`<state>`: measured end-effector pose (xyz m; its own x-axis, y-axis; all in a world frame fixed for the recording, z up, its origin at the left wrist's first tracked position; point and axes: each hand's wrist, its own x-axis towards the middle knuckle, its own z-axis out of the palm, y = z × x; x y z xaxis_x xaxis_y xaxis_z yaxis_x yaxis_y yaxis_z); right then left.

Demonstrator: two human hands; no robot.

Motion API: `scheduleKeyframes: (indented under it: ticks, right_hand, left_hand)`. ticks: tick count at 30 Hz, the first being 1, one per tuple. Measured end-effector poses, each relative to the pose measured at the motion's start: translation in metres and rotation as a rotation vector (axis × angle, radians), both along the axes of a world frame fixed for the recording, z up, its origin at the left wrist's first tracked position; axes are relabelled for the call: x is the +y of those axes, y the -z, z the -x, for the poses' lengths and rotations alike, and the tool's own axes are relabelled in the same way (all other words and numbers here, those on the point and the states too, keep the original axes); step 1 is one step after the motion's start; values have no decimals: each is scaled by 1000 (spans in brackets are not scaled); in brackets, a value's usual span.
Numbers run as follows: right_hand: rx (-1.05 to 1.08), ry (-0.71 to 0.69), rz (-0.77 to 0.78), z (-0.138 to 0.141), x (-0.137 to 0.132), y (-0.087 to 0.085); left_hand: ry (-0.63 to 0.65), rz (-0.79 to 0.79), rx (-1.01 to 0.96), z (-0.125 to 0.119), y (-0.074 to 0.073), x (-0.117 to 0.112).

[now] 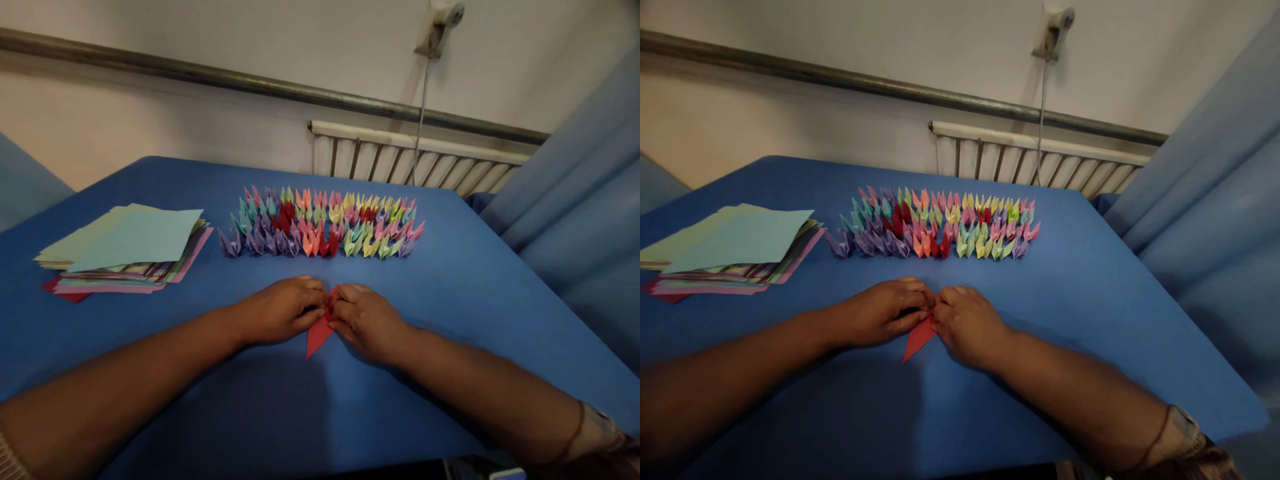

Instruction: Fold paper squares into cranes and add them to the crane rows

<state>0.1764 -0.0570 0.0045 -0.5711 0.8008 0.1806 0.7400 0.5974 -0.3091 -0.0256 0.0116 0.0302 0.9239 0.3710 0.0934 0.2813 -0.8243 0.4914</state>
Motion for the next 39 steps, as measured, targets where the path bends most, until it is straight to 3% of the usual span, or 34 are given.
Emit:
scheduleKeyframes:
  ticks: [4, 8, 16, 22, 31, 39]
  right_hand:
    - [129, 53, 61, -3, 1, 3]
    - [103, 69, 46, -4, 3, 4]
    - [-210, -188, 11, -12, -5, -13]
    - [-268, -163, 87, -15, -15, -30]
    - [-218, -137, 150, -20, -15, -35]
    - [-125, -129, 130, -20, -15, -33]
  left_hand:
    - [-89, 42, 0, -1, 9, 2]
    - [-191, 5, 20, 0, 15, 2]
    - [-227, -19, 96, 1, 15, 6]
    - [-245, 15, 107, 1, 13, 5]
    - [-357, -1, 144, 0, 16, 4]
    - [-455, -179, 208, -15, 12, -6]
